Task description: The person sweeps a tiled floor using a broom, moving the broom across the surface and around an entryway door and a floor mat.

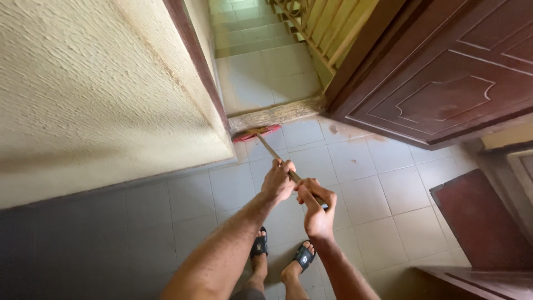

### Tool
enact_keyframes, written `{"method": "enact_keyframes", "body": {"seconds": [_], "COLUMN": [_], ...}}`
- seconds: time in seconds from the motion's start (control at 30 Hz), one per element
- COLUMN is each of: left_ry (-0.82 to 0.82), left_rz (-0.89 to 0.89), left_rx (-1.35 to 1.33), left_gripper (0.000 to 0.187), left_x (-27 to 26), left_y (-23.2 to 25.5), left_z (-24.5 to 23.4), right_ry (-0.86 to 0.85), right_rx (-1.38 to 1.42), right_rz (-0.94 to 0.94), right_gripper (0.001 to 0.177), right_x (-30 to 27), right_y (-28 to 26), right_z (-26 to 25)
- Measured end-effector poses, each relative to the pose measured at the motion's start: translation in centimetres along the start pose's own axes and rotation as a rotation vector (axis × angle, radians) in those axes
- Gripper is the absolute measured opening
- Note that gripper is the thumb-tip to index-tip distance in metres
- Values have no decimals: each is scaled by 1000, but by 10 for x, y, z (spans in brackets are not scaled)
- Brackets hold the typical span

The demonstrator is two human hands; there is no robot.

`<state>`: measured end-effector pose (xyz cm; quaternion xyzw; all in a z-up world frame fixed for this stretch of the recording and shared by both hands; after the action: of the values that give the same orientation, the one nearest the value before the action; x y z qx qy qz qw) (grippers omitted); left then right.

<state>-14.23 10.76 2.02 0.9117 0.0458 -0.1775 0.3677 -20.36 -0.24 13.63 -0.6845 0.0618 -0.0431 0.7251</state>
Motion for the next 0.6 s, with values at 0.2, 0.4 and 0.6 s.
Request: {"method": "enact_keyframes", "body": {"seconds": [0.2, 0.4, 0.6], "left_ry": [-123, -50, -82], "left_rz": [10, 201, 178], "left_rx": [-26, -29, -32], "left_gripper": [20, 16, 8], "left_x": [-16, -35, -28], "left_y": [3, 8, 13], "left_z": [-5, -9, -27], "right_ry": [117, 204, 210], "right_rx": [-35, -106, 109], "right_rz": [156, 118, 30], "right_gripper": [23, 25, 25], "right_x": [-20, -30, -21], "right_y": [-15, -38, -43], "right_z": [3, 7, 18]}}
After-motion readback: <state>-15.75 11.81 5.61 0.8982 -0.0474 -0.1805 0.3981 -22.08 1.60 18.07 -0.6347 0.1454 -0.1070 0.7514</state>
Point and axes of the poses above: each hand's wrist, its own x-axis towards the middle knuckle, its own z-axis out of the palm, y = z × x, the point moved 2 cm from there along x, towards the middle knuckle, and after that the axes turned 3 degrees about y, right-handed, at the moved point
